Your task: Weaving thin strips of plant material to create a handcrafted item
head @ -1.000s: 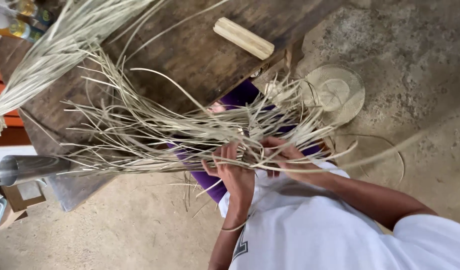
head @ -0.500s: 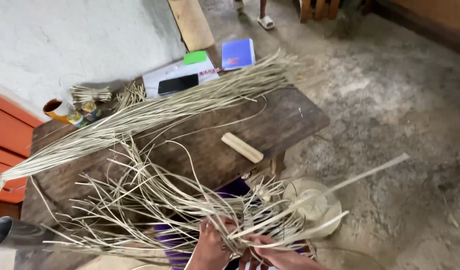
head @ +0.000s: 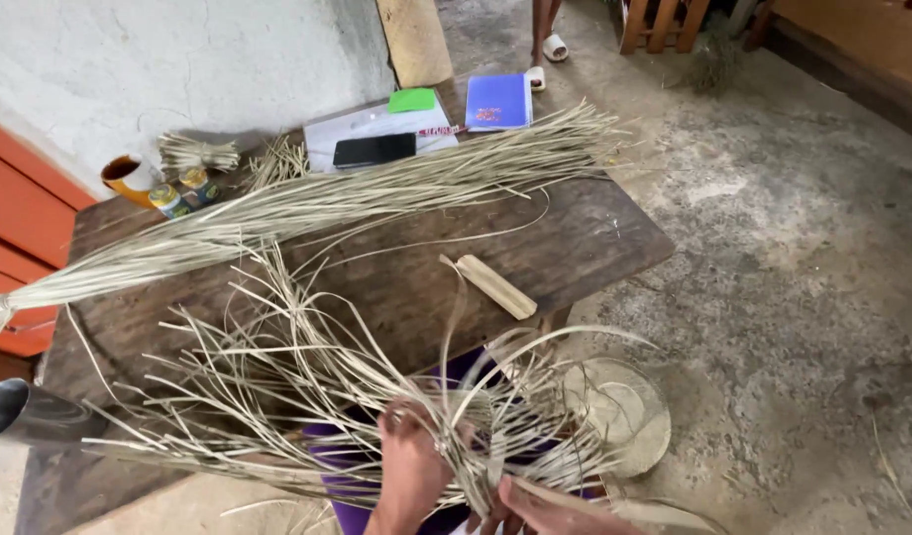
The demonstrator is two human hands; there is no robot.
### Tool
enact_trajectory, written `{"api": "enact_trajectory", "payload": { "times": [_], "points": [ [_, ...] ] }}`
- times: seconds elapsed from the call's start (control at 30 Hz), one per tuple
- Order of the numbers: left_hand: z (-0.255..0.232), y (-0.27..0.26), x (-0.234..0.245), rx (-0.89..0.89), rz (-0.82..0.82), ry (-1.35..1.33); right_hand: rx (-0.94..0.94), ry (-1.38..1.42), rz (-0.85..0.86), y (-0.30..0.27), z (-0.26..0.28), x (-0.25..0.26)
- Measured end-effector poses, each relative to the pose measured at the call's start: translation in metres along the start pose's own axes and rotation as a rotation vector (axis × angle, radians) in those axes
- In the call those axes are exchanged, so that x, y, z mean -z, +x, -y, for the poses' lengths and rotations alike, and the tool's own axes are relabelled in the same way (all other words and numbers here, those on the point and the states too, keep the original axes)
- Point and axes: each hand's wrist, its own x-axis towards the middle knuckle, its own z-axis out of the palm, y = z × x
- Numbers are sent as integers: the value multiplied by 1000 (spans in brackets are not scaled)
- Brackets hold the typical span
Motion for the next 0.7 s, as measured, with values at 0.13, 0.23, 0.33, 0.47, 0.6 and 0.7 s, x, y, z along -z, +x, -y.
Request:
{"api": "enact_trajectory", "payload": {
  "times": [0.13, 0.23, 0.33, 0.47, 0.6, 0.7],
  "points": [
    [28, 8, 6, 184, -166, 188, 128, -617, 147, 42, -30, 51],
    [63, 15, 6, 327, -280, 197, -44, -678, 83, 37, -19, 46],
    [125, 14, -9, 331, -395, 301, -65, -705, 100, 54, -31, 68],
    [149, 18, 21, 607, -272, 362, -42, -1010, -98, 63, -67, 107],
    [218, 30, 24, 471, -575, 572, -23, -964, 0, 26, -29, 30],
    [124, 68, 80, 389, -576, 362, -100, -675, 21, 44, -34, 53]
  ]
}}
